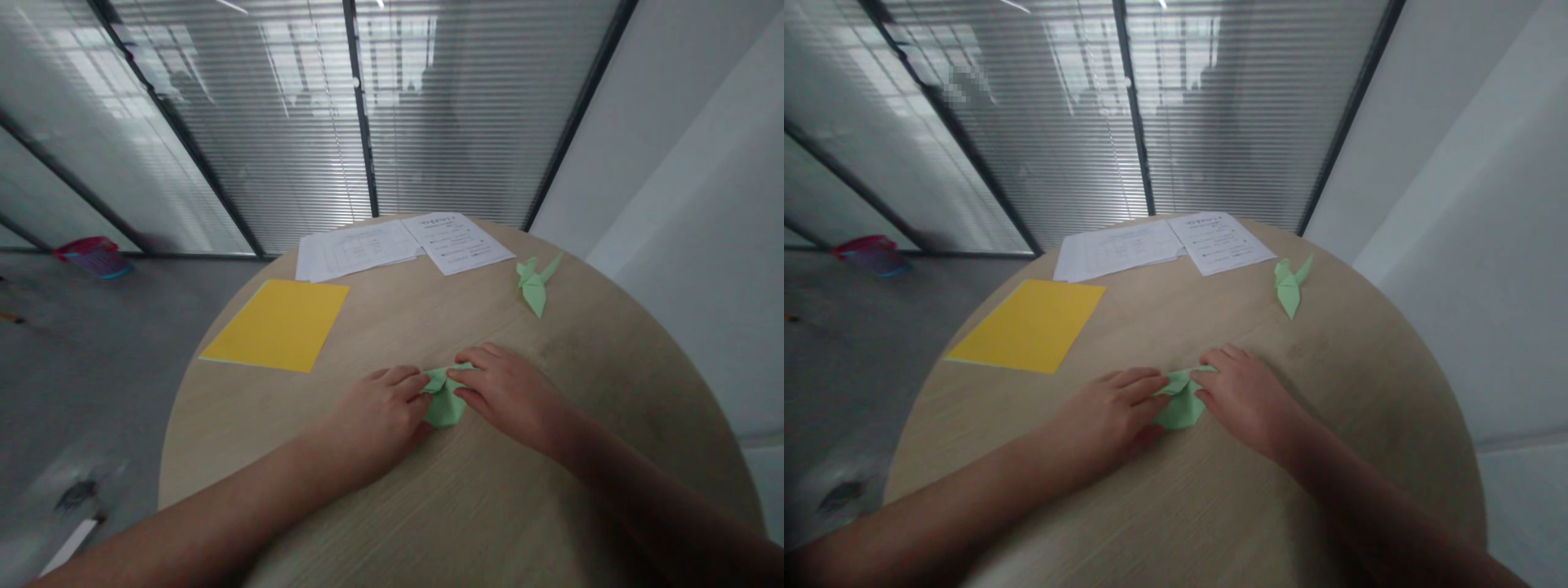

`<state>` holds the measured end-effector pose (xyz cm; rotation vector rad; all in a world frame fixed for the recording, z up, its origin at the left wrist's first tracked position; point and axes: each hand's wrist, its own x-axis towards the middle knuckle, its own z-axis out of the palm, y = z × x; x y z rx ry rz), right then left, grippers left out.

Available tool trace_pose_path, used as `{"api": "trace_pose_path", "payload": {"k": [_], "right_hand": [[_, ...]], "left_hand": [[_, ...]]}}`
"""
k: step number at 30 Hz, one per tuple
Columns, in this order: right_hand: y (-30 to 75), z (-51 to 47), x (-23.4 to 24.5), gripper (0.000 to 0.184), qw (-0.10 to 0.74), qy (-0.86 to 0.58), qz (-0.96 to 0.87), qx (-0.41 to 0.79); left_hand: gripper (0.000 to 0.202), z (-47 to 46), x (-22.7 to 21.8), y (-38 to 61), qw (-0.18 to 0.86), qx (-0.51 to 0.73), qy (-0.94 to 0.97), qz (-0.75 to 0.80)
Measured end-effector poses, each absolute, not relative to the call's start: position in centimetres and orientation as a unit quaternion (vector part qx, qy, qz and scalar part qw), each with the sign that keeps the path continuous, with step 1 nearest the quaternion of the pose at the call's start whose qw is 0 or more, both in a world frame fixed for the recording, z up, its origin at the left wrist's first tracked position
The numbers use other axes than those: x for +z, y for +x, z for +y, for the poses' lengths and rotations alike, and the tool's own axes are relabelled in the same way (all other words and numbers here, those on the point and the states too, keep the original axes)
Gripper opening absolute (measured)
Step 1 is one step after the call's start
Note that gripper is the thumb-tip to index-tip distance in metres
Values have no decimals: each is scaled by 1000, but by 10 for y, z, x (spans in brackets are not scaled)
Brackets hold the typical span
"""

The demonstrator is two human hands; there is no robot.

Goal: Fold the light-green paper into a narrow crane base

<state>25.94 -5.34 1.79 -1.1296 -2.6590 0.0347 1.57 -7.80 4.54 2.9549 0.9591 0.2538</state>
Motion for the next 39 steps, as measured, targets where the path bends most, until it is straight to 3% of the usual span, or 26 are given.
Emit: {"api": "trace_pose_path", "payload": {"k": [4, 8, 13, 18, 24, 30, 39], "right_hand": [[261, -44, 13, 25, 159, -385, -909, 0], [253, -39, 10, 11, 173, -416, -893, 10], [245, -37, 7, 10, 176, -446, -875, 60], [259, -37, 11, 13, 183, -390, -896, 106], [275, -46, 20, 37, 142, -400, -899, 109], [267, -55, 18, 30, 143, -434, -883, 110], [264, -56, 21, 24, 126, -438, -882, 117]], "left_hand": [[21, -82, 37, 20, 81, 63, 951, 293], [19, -84, 40, 17, 159, 85, 951, 251], [20, -83, 40, 13, 145, 99, 961, 216], [35, -80, 36, 10, 178, 101, 959, 198], [34, -75, 33, 5, 196, 105, 947, 232], [28, -66, 26, 1, 144, 136, 951, 236], [46, -71, 43, -6, 151, 23, 953, 260]]}}
